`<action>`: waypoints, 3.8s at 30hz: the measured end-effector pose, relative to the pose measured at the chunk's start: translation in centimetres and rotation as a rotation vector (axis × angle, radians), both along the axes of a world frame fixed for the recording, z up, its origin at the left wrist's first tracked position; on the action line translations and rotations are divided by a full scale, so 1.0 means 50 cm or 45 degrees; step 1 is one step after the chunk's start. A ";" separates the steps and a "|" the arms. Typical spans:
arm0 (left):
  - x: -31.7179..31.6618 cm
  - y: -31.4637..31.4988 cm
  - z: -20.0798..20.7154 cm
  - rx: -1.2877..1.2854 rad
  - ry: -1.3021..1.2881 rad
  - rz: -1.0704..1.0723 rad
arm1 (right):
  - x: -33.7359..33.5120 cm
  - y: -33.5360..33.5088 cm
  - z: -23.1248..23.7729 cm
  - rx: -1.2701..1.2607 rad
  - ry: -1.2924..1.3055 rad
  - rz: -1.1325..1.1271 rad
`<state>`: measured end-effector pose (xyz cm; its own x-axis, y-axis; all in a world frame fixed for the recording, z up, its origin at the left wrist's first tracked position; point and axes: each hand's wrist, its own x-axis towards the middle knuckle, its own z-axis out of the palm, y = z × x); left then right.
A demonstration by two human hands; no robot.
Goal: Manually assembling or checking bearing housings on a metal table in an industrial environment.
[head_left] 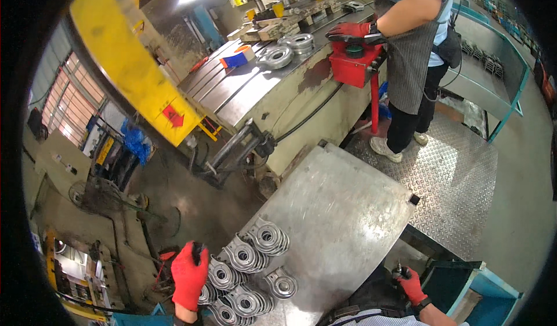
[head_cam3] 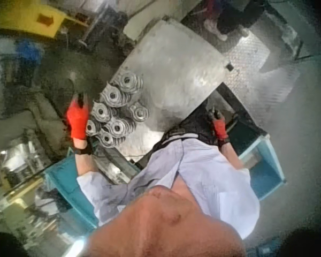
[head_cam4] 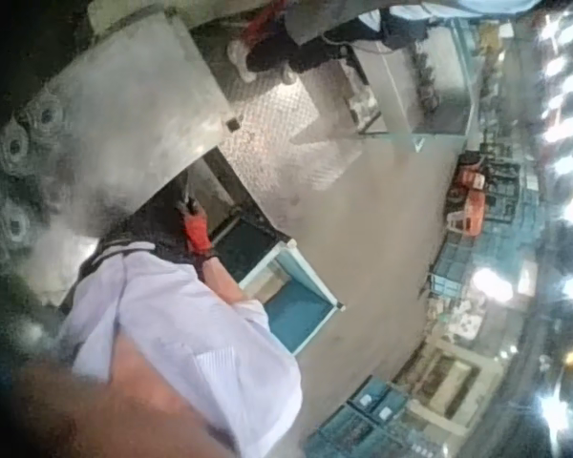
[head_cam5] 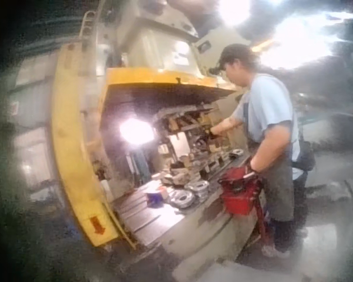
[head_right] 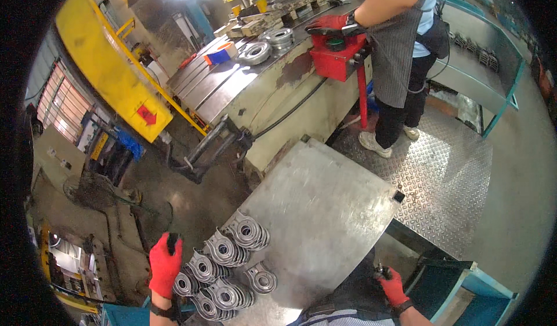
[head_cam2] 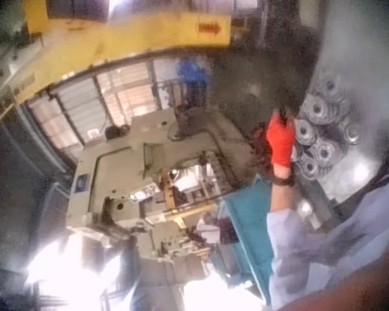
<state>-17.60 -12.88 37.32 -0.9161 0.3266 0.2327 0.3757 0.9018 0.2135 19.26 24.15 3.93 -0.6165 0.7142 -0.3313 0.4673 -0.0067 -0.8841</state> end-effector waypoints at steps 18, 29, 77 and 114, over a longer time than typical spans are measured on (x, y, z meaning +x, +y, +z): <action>-0.661 0.855 0.066 -0.012 0.571 -0.302 | 0.222 0.217 -0.052 0.129 -0.306 -0.456; -0.658 0.988 0.039 -0.424 0.496 -0.121 | 0.278 0.194 -0.071 0.224 -0.473 -0.759; 0.221 0.463 -0.595 0.416 -0.849 -0.036 | -0.013 0.119 0.032 -0.024 -0.009 0.218; 0.346 0.335 -0.573 1.054 -1.519 0.186 | -0.054 -0.126 0.015 0.628 -0.317 0.750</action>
<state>-0.29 3.86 8.69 -0.7083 0.3688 -0.6019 -0.4747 0.3822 0.7928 16.56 17.88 4.70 -0.8869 0.3948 -0.2400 0.4562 0.6657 -0.5906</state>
